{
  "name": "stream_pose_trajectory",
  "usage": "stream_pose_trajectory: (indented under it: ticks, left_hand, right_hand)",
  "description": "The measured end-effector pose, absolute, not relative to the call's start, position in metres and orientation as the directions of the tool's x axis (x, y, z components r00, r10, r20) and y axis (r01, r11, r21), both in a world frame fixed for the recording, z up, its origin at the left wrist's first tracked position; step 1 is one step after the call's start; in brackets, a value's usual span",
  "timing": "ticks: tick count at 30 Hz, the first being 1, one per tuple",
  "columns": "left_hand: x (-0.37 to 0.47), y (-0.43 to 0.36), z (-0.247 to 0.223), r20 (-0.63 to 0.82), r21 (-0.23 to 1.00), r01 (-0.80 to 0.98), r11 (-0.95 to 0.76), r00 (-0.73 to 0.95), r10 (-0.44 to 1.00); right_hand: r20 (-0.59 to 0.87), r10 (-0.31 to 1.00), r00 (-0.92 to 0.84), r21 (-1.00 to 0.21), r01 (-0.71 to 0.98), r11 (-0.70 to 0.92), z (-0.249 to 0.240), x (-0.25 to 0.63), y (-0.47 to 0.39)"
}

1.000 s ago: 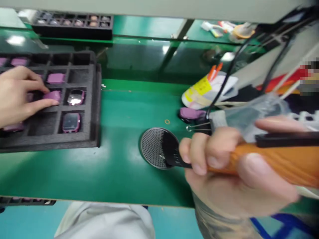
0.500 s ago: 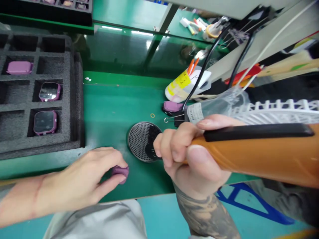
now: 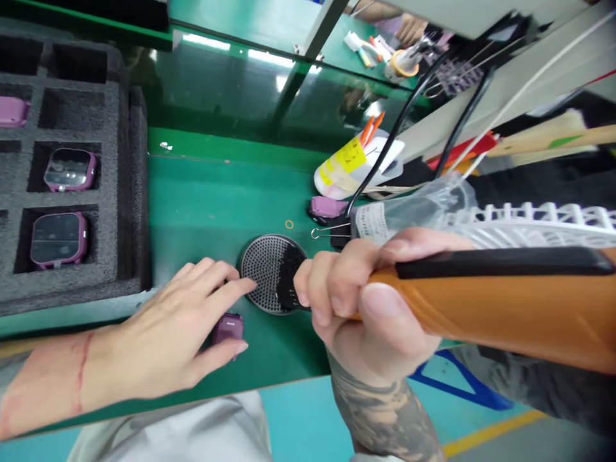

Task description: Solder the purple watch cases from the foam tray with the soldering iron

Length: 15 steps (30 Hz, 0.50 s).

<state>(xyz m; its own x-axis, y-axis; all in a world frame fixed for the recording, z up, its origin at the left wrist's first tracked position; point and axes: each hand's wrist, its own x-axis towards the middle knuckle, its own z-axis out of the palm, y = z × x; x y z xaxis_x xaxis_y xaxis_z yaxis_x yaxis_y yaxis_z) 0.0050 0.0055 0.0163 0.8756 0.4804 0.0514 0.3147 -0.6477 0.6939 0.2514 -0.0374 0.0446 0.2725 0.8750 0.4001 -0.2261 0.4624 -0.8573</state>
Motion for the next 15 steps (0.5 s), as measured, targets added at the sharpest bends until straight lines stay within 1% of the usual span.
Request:
stream_pose_trajectory:
  ticks: [4,7,15]
  left_hand:
    - [-0.011,-0.011,0.01,0.226,0.573,0.209,-0.793,0.889,0.398]
    - [-0.012,-0.015,0.005,0.292,0.496,0.179,-0.85,0.887,0.357]
    - [-0.003,-0.009,0.002,0.314,0.553,0.154,-0.819,0.872,0.376]
  right_hand:
    - [0.391,0.885,0.251,-0.873,-0.202,0.443,0.044,0.251,-0.039]
    - [0.372,0.898,0.235,-0.891,-0.179,0.416,0.044,0.253,-0.041]
    - [0.344,0.916,0.205,-0.915,-0.146,0.376,0.045,0.256,-0.041]
